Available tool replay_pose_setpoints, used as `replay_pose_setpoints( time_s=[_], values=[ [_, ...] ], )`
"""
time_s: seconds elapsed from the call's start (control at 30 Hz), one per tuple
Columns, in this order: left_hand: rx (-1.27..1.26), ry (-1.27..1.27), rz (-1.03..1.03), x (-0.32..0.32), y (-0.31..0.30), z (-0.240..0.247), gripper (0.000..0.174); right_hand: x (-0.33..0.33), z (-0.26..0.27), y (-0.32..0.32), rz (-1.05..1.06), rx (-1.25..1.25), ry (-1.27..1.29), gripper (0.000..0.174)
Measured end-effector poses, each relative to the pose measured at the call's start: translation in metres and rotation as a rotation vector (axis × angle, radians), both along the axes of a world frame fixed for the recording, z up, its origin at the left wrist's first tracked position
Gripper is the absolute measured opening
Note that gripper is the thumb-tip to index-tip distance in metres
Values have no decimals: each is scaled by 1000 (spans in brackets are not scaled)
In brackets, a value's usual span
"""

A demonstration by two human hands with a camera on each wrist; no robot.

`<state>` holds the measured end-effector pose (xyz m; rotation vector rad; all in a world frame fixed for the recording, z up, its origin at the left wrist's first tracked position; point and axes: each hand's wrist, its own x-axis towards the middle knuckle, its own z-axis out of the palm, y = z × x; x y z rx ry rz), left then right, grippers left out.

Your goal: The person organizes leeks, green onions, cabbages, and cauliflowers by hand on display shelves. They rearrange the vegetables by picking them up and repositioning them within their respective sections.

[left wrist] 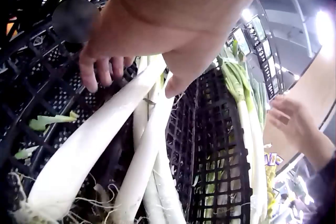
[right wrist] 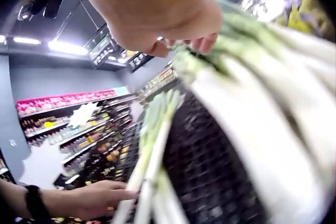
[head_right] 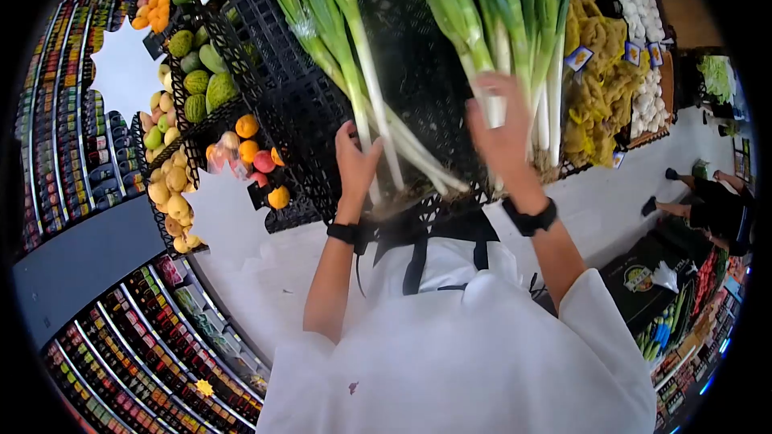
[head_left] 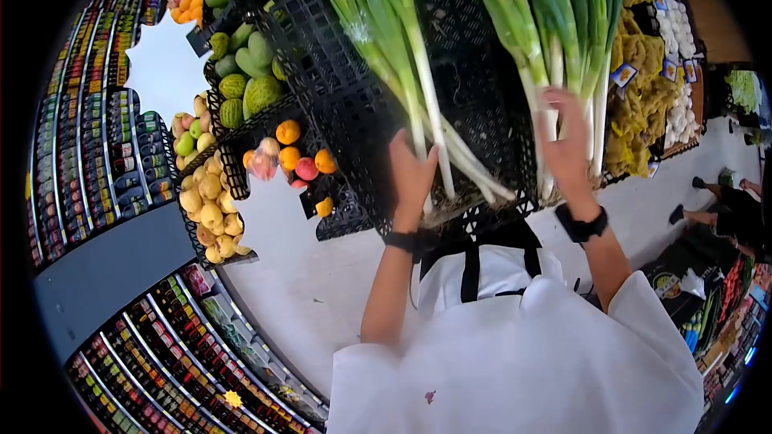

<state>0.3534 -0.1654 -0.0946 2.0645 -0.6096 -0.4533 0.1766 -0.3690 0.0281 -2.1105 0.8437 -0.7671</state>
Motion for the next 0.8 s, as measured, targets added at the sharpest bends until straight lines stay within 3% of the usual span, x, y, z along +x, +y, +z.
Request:
replay_pose_setpoints(
  time_s=[0.07, 0.13, 0.27, 0.37, 0.5, 0.6, 0.73, 0.8],
  values=[
    [18, -65, -71, -1, -5, 3, 72, 41, -20, 43, 218, 191, 125, 51],
    [-19, 54, -116, 1, -11, 9, 72, 59, -89, 60, 237, 91, 201, 52],
    [-60, 4, -93, 1, -16, 8, 80, 68, -127, 79, 165, 236, 431, 57],
    [-78, -2, -51, -2, -23, 3, 76, 67, -134, 85, 143, 86, 448, 62],
    [-97, 41, 30, -7, -27, 15, 68, 69, -123, 85, 105, 218, 451, 64],
    [-115, 70, 62, -8, -25, 30, 53, 75, -122, 87, 64, 111, 350, 63],
    [-80, 165, 130, -4, -13, 42, 47, 79, -111, 96, 65, 77, 328, 64],
    [-3, 167, 141, -3, -6, 39, 45, 86, -109, 98, 43, 301, 475, 65]
  ],
)
